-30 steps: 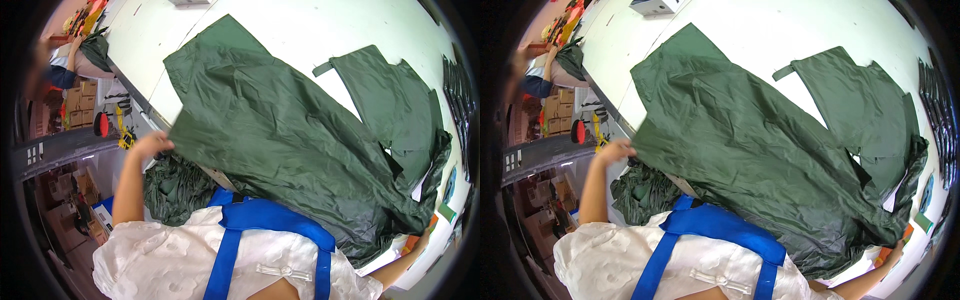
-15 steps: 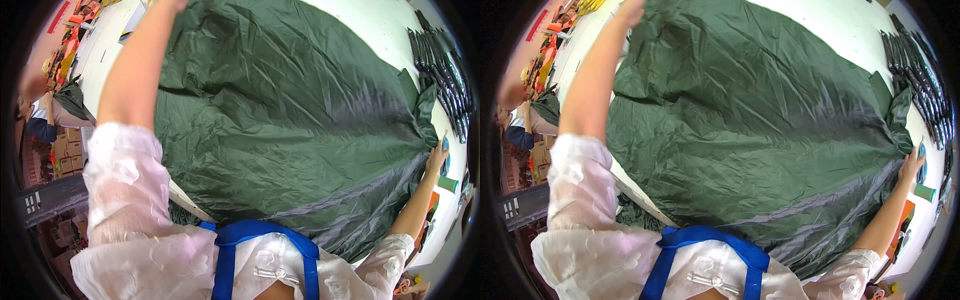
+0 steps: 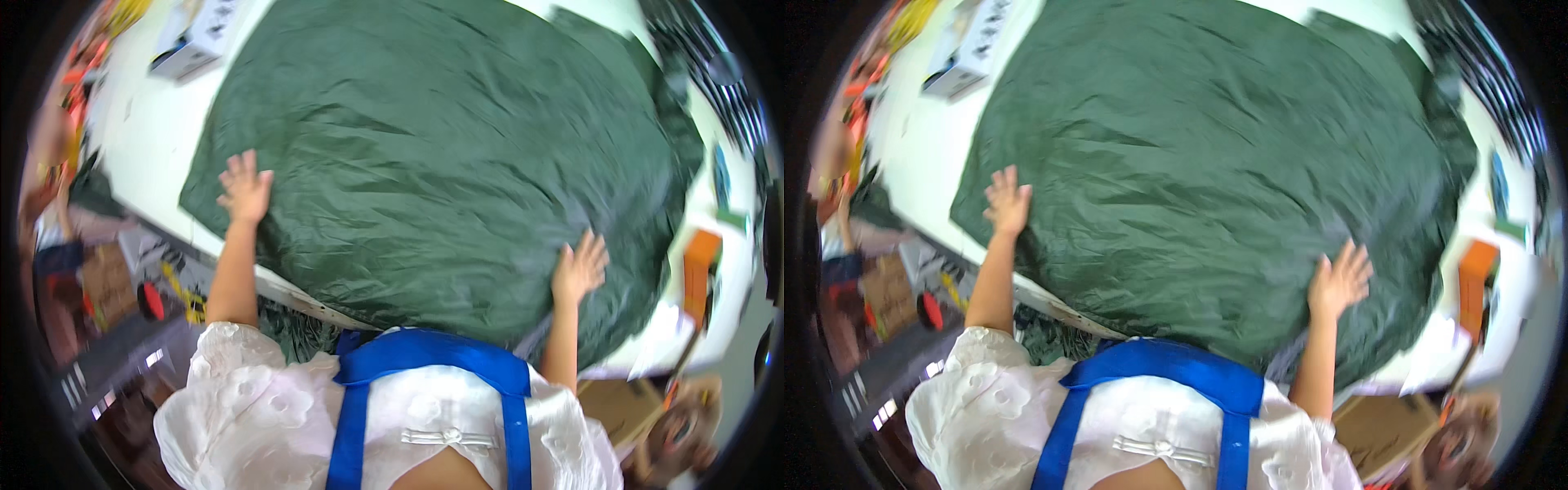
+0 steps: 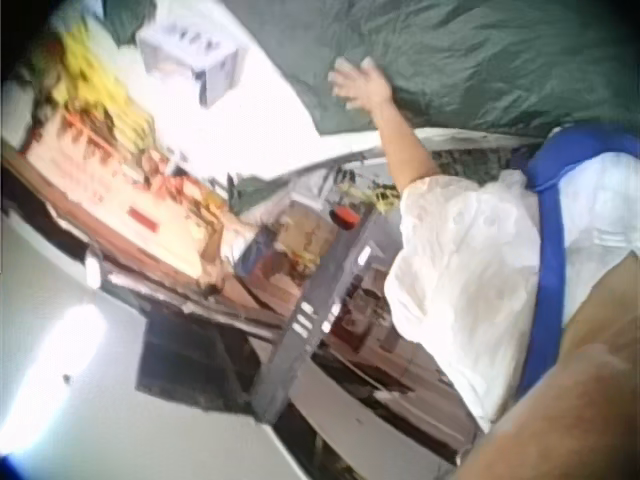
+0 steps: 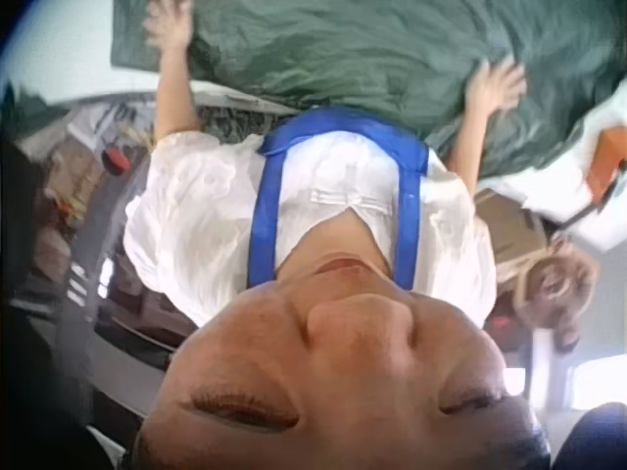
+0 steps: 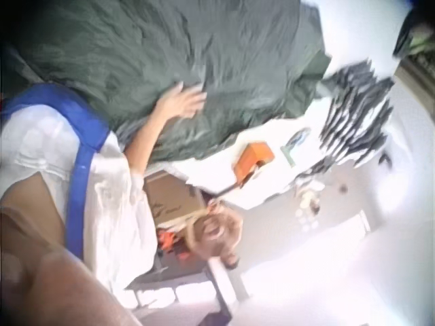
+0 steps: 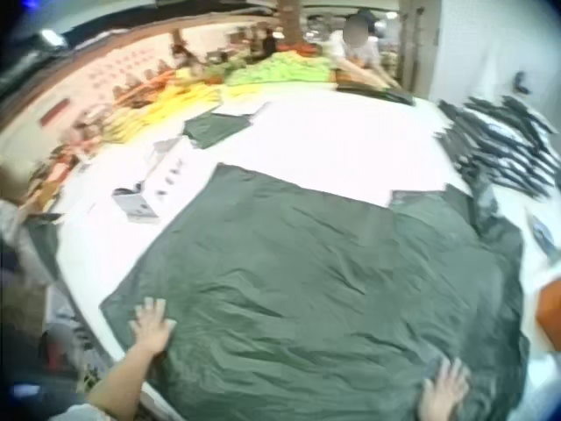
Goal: The person folds a dark green jacket on a white table, smoothing and aligning the fabric, then places it into a white plastic basket. The person repeats the process with another jacket, unfolding, smoothing, and folding it before stacking it with the first.
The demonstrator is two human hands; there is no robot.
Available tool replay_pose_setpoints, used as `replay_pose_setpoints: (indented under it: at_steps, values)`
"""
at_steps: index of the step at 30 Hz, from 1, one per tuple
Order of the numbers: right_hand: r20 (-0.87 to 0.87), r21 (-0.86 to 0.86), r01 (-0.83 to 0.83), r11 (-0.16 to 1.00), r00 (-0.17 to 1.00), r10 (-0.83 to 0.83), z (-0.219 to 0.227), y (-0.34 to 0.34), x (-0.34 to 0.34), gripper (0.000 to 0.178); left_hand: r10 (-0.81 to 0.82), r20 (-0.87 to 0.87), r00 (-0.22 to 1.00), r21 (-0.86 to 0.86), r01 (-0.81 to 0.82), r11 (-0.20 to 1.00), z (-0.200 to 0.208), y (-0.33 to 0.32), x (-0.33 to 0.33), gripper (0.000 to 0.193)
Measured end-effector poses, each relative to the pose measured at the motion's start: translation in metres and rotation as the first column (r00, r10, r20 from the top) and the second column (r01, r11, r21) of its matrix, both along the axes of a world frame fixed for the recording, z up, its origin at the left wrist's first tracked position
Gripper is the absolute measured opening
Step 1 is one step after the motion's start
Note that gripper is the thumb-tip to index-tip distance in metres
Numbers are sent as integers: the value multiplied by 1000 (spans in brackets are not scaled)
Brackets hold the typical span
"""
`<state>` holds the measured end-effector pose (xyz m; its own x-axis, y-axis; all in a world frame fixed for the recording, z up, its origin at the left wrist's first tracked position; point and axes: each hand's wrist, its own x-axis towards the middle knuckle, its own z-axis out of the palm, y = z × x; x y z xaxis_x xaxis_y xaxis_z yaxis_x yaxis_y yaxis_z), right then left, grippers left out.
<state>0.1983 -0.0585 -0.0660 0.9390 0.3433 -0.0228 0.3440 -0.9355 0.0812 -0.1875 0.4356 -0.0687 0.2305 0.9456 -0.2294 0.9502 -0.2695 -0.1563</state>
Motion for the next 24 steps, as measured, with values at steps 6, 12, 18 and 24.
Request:
replay_pose_setpoints:
  at_steps: [6, 12, 18, 24]
  values:
    - [86, 174, -151, 973, 987, 138, 7, -1, 14, 63, 186, 99, 978, -71, -179, 981, -34, 28, -91, 70]
    - [387, 428, 290, 856, 797, -463, -1, -191, 114, 56, 195, 33, 980, 95, -198, 976, -23, -37, -97, 63]
    - [12, 401, 356, 844, 919, -393, 14, -253, 232, 71, -260, 172, 950, -3, 265, 964, -19, -100, -42, 56]
    - [-108, 97, -64, 993, 991, 74, 50, -158, 238, 45, -269, 129, 954, 38, 266, 963, -25, -98, -45, 60]
